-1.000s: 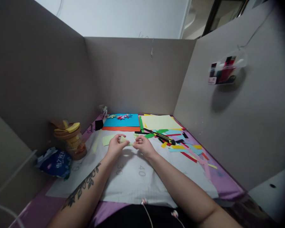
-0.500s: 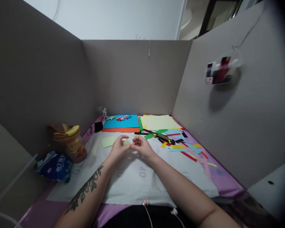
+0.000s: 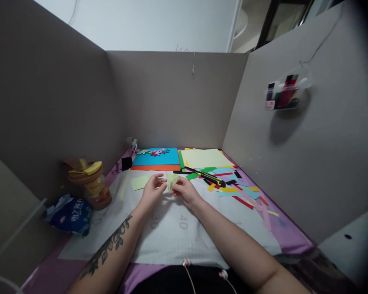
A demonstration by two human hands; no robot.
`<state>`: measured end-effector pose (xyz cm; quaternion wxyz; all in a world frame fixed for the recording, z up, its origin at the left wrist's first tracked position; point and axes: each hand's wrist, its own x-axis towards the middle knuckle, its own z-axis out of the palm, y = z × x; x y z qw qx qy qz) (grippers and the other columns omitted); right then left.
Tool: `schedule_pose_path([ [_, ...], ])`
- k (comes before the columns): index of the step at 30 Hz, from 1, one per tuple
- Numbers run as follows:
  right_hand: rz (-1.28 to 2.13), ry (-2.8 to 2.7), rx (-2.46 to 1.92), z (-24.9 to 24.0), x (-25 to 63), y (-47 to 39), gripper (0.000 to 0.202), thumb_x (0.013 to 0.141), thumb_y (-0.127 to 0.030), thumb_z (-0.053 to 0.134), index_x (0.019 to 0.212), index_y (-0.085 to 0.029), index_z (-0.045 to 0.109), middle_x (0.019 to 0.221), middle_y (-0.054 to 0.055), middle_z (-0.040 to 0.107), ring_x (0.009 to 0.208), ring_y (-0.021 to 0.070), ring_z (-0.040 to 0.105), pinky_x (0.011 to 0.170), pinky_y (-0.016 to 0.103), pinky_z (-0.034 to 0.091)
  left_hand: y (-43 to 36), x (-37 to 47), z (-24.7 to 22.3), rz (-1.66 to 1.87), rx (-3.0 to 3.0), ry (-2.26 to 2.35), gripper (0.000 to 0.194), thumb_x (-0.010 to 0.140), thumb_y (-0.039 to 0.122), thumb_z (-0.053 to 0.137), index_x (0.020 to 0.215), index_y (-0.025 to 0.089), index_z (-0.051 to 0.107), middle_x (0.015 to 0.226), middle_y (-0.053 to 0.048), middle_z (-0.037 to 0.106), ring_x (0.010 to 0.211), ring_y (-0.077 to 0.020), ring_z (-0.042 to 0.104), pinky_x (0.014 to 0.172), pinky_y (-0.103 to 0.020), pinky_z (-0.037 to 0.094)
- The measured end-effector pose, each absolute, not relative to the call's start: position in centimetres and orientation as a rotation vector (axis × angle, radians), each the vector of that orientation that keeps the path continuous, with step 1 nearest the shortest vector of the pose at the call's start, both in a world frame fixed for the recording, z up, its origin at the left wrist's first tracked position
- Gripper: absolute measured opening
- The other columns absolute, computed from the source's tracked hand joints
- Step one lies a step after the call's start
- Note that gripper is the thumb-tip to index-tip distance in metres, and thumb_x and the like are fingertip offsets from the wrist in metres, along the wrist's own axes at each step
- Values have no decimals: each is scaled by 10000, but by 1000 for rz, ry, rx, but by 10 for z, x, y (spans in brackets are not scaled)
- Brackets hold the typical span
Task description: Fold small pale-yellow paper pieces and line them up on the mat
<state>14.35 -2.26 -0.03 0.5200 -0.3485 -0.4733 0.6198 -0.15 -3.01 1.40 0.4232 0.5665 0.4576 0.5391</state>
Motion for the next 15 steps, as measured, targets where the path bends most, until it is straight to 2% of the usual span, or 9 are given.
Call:
schedule_pose_path([
  [3, 1526, -1071, -817, 1, 145, -22, 171, 586, -223, 667, 682, -173, 535, 540, -22, 596, 483, 102, 530, 456, 193, 374, -30, -2, 11, 1250, 1471, 1124, 236, 662, 242, 613, 859, 161, 511, 657, 24, 576, 588, -109, 555, 553, -213, 421],
  [6, 1542, -1054, -802, 3, 145, -23, 178, 574, -205, 668, 700, -169, 548, 556, -21, 603, 501, 102, 546, 464, 189, 387, -31, -3, 10, 1278, 1550, 1094, 124, 664, 207, 591, 744, 163, 506, 629, 37, 550, 564, -96, 533, 543, -204, 402],
  [15, 1543, -1049, -809, 2, 145, -23, 172, 560, -195, 676, 663, -165, 542, 546, -15, 607, 488, 97, 536, 471, 196, 391, -33, -2, 12, 1265, 1637, 1101, 147, 742, 242, 522, 846, 151, 571, 759, -15, 609, 671, -127, 571, 614, -233, 434],
])
